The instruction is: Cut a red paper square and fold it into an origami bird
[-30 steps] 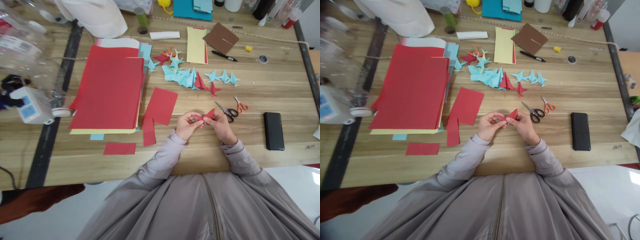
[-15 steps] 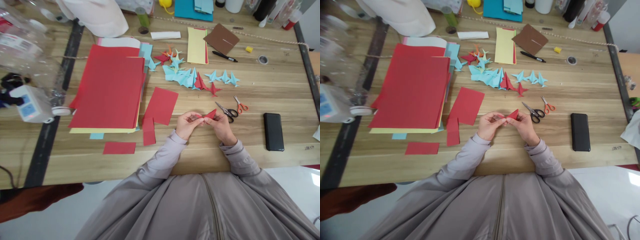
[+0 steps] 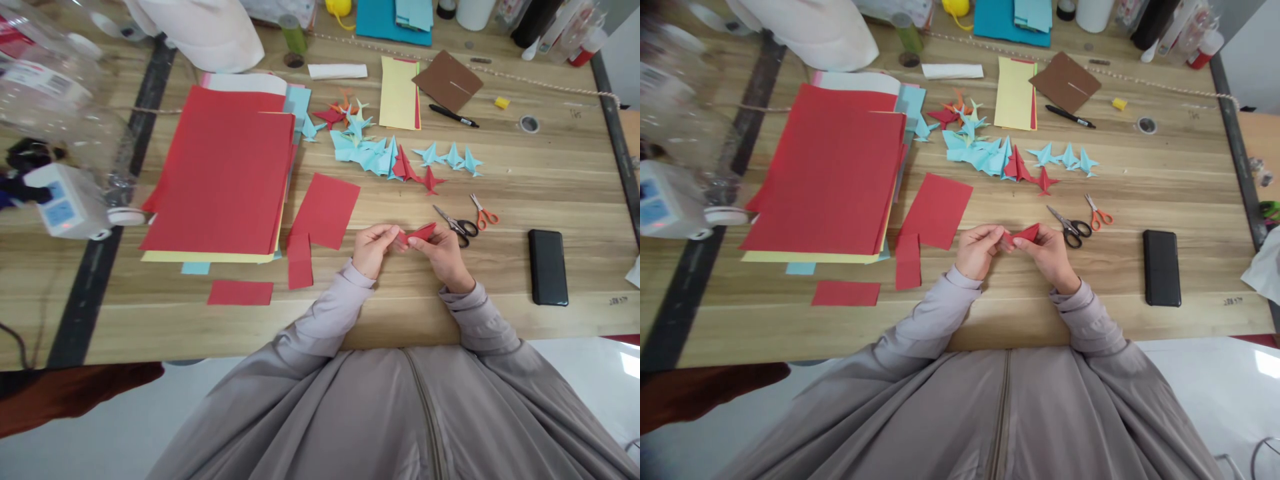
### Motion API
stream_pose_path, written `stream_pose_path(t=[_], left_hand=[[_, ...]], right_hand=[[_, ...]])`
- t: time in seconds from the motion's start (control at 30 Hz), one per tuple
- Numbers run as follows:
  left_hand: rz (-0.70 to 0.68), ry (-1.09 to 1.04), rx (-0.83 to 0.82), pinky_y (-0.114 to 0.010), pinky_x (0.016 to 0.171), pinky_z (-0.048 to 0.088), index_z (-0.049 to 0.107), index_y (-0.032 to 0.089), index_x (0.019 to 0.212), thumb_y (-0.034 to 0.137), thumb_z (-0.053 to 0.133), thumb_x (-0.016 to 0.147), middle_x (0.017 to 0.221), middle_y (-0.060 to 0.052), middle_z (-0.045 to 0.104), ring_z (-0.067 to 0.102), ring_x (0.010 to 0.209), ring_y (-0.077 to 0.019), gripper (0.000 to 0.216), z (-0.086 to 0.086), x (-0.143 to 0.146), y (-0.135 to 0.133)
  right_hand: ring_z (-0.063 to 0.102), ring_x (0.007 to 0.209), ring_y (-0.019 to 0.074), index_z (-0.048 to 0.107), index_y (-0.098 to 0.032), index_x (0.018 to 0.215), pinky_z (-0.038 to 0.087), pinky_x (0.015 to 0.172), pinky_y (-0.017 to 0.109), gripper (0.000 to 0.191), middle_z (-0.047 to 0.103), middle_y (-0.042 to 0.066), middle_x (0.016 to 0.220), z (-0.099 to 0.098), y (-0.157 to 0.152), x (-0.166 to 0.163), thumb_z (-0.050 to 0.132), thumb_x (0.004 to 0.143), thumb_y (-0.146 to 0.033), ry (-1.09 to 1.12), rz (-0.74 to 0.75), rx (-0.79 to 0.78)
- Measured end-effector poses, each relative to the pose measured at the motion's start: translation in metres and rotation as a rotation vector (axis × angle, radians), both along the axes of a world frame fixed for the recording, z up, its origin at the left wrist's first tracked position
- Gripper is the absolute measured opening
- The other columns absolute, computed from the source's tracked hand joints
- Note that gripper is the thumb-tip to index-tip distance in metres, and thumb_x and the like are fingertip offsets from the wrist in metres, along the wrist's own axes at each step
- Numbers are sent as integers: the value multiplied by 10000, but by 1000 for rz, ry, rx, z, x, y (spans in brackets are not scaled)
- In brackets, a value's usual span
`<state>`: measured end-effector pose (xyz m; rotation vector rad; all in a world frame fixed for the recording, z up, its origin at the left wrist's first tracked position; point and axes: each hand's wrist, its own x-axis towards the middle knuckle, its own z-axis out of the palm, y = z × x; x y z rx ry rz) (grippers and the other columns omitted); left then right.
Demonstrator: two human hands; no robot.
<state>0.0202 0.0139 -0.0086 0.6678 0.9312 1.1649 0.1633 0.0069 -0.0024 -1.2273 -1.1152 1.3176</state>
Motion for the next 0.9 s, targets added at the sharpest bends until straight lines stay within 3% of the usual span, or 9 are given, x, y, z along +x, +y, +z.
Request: stream_pose_path(t=[0.17, 0.3, 0.47, 0.63, 0.9], left_hand=[[-34, -78, -2, -238, 477, 515, 665, 130, 632, 522, 715, 693, 533, -32, 661, 620, 476, -125, 399, -1, -3, 3], [-68, -2, 46, -235, 535, 541, 672, 138, 685, 372, 812, 615, 575, -12, 682, 644, 528, -123, 282, -3, -1, 1], [32, 28, 50, -238, 549, 551, 659, 149, 712, 324, 829, 587, 575, 12, 673, 644, 509, -115, 274, -5, 0, 1], [51, 57, 34, -256, 576, 566, 648, 149, 722, 354, 835, 564, 580, 12, 668, 659, 536, -127, 319, -4, -2, 3], [24, 124, 47, -247, 479, 523, 666, 141, 679, 335, 832, 560, 512, 2, 652, 611, 443, -122, 282, -4, -1, 0]], right_hand=[[552, 532, 106, 678, -195, 635, 472, 551, 258, 224, 664, -18, 596, 0, -1, 1, 835, 593, -348, 7, -6, -27], [580, 542, 116, 691, -194, 649, 483, 554, 258, 248, 678, -7, 607, -2, 0, 3, 803, 630, -415, 37, 13, -73], [625, 583, 147, 708, -200, 714, 509, 569, 284, 359, 701, 16, 652, -4, 1, 4, 641, 763, -549, 142, 11, -145], [620, 609, 124, 704, -194, 741, 510, 615, 266, 255, 714, -7, 698, -2, 1, 5, 828, 596, -363, 108, 64, -95], [502, 397, 78, 645, -174, 621, 425, 435, 224, 243, 622, -34, 483, 2, -1, 4, 781, 664, -370, 119, 50, -123]])
